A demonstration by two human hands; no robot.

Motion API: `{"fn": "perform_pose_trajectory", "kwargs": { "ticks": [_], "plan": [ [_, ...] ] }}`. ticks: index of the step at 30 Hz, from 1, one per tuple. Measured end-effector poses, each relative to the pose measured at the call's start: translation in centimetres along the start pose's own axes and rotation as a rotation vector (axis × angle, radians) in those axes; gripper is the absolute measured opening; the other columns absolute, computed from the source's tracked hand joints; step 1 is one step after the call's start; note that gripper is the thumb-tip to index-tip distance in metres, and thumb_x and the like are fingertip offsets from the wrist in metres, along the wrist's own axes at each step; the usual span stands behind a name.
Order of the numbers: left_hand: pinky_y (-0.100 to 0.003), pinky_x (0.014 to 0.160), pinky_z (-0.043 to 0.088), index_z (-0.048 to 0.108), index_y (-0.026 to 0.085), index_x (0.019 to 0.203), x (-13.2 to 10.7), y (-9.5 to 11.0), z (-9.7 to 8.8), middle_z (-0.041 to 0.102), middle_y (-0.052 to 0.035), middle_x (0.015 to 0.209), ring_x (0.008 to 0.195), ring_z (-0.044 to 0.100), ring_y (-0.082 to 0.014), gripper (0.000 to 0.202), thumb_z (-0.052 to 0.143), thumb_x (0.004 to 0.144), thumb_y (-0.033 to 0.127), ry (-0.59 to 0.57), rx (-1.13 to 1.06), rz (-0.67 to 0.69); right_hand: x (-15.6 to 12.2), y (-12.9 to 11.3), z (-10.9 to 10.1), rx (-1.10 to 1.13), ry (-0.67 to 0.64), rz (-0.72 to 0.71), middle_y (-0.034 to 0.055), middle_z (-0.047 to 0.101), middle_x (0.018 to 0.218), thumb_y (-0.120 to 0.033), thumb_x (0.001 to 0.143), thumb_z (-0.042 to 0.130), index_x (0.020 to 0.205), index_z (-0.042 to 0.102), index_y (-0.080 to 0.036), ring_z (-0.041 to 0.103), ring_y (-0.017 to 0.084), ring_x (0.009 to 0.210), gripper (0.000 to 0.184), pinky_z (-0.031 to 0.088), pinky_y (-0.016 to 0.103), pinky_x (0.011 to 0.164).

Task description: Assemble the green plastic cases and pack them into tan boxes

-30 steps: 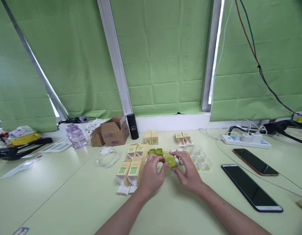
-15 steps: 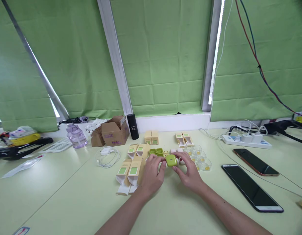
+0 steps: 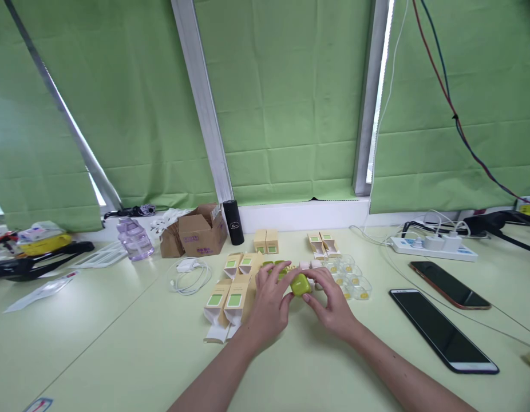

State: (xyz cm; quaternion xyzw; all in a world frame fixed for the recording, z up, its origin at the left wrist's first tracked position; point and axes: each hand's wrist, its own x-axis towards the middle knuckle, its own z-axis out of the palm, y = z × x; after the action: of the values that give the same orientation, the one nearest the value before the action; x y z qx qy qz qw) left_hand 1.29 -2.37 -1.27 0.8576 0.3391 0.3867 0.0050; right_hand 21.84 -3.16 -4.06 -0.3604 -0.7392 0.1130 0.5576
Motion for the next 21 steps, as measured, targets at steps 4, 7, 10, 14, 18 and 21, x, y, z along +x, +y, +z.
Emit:
{"fn": "perform_pose_trajectory", "kwargs": {
  "ticks": [4,7,10,14,18,21],
  "plan": [
    [-0.061,0.113,0.044,0.057,0.043,0.147,0.0,0.4,0.1,0.049,-0.0078,0.155,0.141,0.039,-0.0342,0.070,0.052,0.094,-0.002,-0.024,0.043,0.038,-0.1,0.1,0.1,0.009,-0.017,-0.001,0.0103,0.069,0.120,-0.032,0.098,0.063,0.133,0.062,-0.029,0.061,0.032,0.116,0.035,0.057,0.049,0.095],
    [-0.059,0.112,0.044,0.064,0.042,0.139,0.0,0.4,0.2,0.054,-0.0076,0.149,0.138,0.043,-0.0330,0.064,0.054,0.093,-0.002,-0.016,0.045,0.046,0.0,-0.2,0.1,0.015,-0.037,0.009,0.0099,0.069,0.123,-0.032,0.099,0.063,0.134,0.061,-0.030,0.060,0.031,0.117,0.036,0.057,0.049,0.094],
    [-0.058,0.112,0.043,0.065,0.036,0.135,0.1,0.1,0.2,0.058,-0.0086,0.143,0.135,0.046,-0.0329,0.057,0.057,0.091,0.000,0.027,0.011,0.019,0.0,-0.3,0.0,0.009,-0.034,0.012,0.0098,0.069,0.122,-0.034,0.101,0.060,0.138,0.060,-0.030,0.061,0.031,0.117,0.036,0.057,0.049,0.095],
    [-0.056,0.113,0.044,0.063,0.030,0.131,0.4,-0.4,0.2,0.064,-0.0087,0.135,0.133,0.051,-0.0318,0.047,0.063,0.091,0.008,0.112,-0.138,-0.102,0.1,0.0,-0.2,-0.062,-0.017,-0.024,0.0097,0.071,0.120,-0.032,0.103,0.057,0.137,0.059,-0.029,0.062,0.031,0.116,0.034,0.056,0.052,0.097],
    [-0.048,0.111,0.047,0.063,0.031,0.130,0.6,-1.1,0.4,0.065,-0.0064,0.132,0.128,0.058,-0.0277,0.044,0.072,0.089,0.017,0.206,-0.313,-0.323,0.0,0.2,-0.2,-0.273,-0.107,-0.111,0.0103,0.072,0.123,-0.018,0.097,0.057,0.125,0.064,-0.027,0.060,0.035,0.122,0.030,0.051,0.060,0.104],
    [-0.041,0.102,0.050,0.060,0.029,0.135,0.7,-1.9,0.9,0.067,-0.0069,0.134,0.122,0.063,-0.0250,0.048,0.073,0.090,0.021,0.244,-0.412,-0.406,-0.1,0.0,0.1,-0.433,-0.215,-0.133,0.0103,0.072,0.126,-0.010,0.090,0.060,0.120,0.067,-0.026,0.055,0.038,0.131,0.035,0.046,0.064,0.110]
  ]
}}
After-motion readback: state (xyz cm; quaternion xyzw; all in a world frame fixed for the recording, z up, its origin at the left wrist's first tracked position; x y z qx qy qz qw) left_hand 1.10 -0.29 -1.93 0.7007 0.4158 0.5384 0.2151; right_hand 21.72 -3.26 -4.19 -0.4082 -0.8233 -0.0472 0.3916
